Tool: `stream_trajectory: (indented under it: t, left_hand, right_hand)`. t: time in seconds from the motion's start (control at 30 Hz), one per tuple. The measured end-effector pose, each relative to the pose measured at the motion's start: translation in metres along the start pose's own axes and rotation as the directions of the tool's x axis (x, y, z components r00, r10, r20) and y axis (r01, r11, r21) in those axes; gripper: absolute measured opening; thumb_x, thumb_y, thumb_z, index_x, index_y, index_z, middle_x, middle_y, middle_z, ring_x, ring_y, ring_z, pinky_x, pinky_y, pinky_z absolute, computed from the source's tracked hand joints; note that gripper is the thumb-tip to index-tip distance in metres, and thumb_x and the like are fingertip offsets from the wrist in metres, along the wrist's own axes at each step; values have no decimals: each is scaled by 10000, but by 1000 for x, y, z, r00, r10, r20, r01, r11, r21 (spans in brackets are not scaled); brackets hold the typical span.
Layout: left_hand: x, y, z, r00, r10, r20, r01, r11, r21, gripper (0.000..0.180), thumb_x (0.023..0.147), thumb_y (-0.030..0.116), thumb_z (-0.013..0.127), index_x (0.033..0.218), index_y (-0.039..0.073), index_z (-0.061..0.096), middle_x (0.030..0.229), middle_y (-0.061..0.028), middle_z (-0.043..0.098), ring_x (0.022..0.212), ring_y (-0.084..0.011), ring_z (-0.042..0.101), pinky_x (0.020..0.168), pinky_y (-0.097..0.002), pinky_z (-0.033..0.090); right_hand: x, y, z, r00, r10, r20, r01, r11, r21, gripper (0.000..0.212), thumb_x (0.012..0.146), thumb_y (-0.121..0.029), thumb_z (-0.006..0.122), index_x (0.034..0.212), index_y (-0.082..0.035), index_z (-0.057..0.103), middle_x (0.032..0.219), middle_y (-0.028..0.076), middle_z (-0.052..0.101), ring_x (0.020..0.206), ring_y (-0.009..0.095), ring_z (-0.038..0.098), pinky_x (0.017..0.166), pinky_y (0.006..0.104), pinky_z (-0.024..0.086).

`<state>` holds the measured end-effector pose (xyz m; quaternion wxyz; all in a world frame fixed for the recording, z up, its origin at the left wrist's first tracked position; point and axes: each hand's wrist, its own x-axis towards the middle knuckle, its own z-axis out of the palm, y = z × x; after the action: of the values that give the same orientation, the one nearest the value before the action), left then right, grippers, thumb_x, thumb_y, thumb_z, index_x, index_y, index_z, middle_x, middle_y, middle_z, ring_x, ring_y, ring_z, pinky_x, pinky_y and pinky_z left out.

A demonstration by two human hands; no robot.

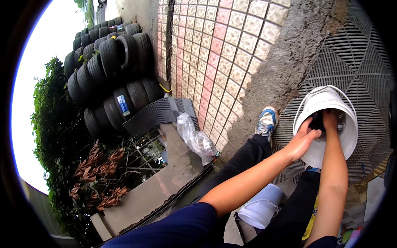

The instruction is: The person wipes the rear windshield of a maroon car with a blue cloth, then walks to a water tap, fills a bucket, and washes the cloth. The person returns to the car and continues wiping the rear windshield and surrounding body panels.

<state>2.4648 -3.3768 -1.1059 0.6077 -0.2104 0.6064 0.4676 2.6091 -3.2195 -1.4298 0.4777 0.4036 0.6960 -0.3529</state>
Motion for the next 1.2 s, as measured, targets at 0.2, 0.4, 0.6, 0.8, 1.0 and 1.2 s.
stream_trajectory:
  t: [0.2,0.4,0.6,0.8,1.0,1.2]
  left_hand:
    - [-10,-4,-14,996,-59,-62,48,985,-164,1037,906,473,618,1683,22,100,1710,-217,231,1560,-333,281,1246,-414,244]
    - [-12,-5,-6,999,32,7,-26,893,-450,956,889,355,745,1653,80,239,1397,-178,541,1111,-226,579,962,-371,495]
    - [-18,-2,-5,996,77,52,-34,821,-570,958,881,213,690,1682,120,174,1402,-180,552,1073,-274,640,878,-404,576]
    - [12,-36,-17,971,119,209,30,803,-596,440,875,97,627,1312,64,592,1156,-146,649,872,-234,705,723,-384,606]
    - [27,-54,1,977,201,78,-90,708,-701,95,947,132,604,894,76,661,797,-31,627,635,-149,609,523,-334,501]
    - [45,-64,4,925,380,-2,-313,759,-571,214,1004,194,621,807,113,640,695,23,586,576,-100,546,505,-292,432]
  right_hand:
    - [-218,-88,-38,944,-301,-139,316,695,645,635,906,-91,588,1515,46,471,1494,211,553,1371,304,556,1158,381,414]
    - [-439,-110,-104,936,-352,24,115,367,923,784,805,-86,601,1553,73,428,1483,174,550,1316,231,567,1139,341,418]
    - [-456,-92,-101,963,-245,116,-104,62,993,847,699,-118,554,1516,75,440,1281,262,646,1081,331,701,975,443,579]
    - [-457,-96,-82,916,-401,1,205,470,858,540,771,-93,587,1286,68,628,1246,199,653,1192,314,630,1068,446,487]
    - [-443,-156,-32,607,-392,-691,666,725,174,400,891,-265,743,1159,-2,606,1307,232,513,1193,413,558,1010,492,467]
    - [-389,-156,-36,340,-414,-844,818,573,48,222,920,-137,770,953,-11,589,918,161,583,841,374,611,784,438,510]
